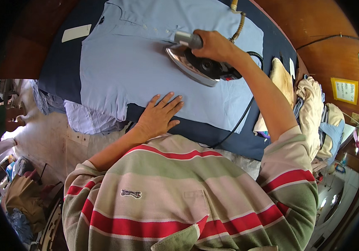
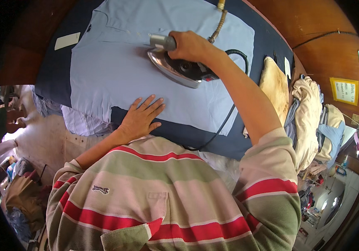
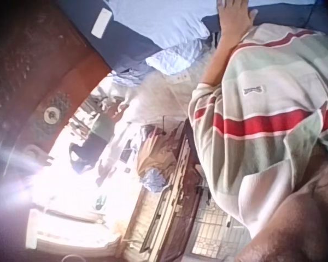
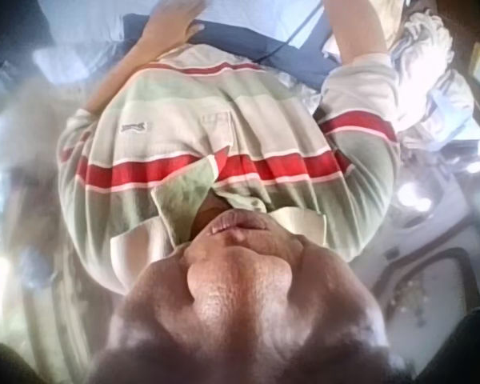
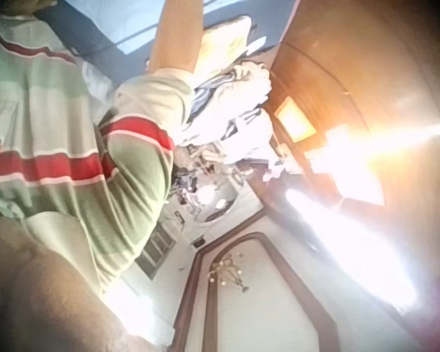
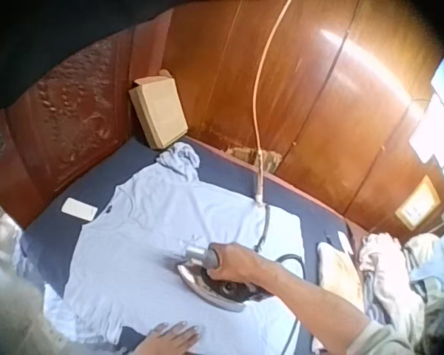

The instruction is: The person irons a blue shirt using a steam iron, smoothing out the front panels and the sleeves on a work surface.

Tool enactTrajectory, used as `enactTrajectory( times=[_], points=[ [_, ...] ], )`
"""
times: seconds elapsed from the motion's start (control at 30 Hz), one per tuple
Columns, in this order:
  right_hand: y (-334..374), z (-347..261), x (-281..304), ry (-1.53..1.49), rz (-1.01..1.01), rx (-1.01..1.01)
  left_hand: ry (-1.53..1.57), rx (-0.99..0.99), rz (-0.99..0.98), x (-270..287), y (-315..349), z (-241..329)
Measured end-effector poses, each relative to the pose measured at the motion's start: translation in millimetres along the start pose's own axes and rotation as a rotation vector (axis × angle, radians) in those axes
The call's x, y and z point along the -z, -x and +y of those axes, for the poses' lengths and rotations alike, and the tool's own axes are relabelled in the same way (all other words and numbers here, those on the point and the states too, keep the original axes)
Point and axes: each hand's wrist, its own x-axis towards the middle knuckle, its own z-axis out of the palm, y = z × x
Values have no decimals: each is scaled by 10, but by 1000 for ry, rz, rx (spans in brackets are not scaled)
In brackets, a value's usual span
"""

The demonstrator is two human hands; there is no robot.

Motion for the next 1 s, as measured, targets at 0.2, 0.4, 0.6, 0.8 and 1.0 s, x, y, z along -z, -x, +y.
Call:
enactTrajectory(
  times=[0.2, 0.4, 0.6, 0.8, 1.0],
  points=[
    [-69, -102, -5, 21, 11, 58, -26, 53, 59, -205, 180, 206],
    [-112, -172, -200, -46, -47, 140, 129, -41, 29, -197, 362, 236],
    [761, -567, -627, 61, -253, 285, -208, 639, 506, 68, 731, -466],
    [1099, -815, -654, -22, -265, 23, -213, 548, 490, 157, 945, -640],
    [363, -1107, -699, -85, -67, 79, -138, 649, 587, 146, 844, -564]
  ],
)
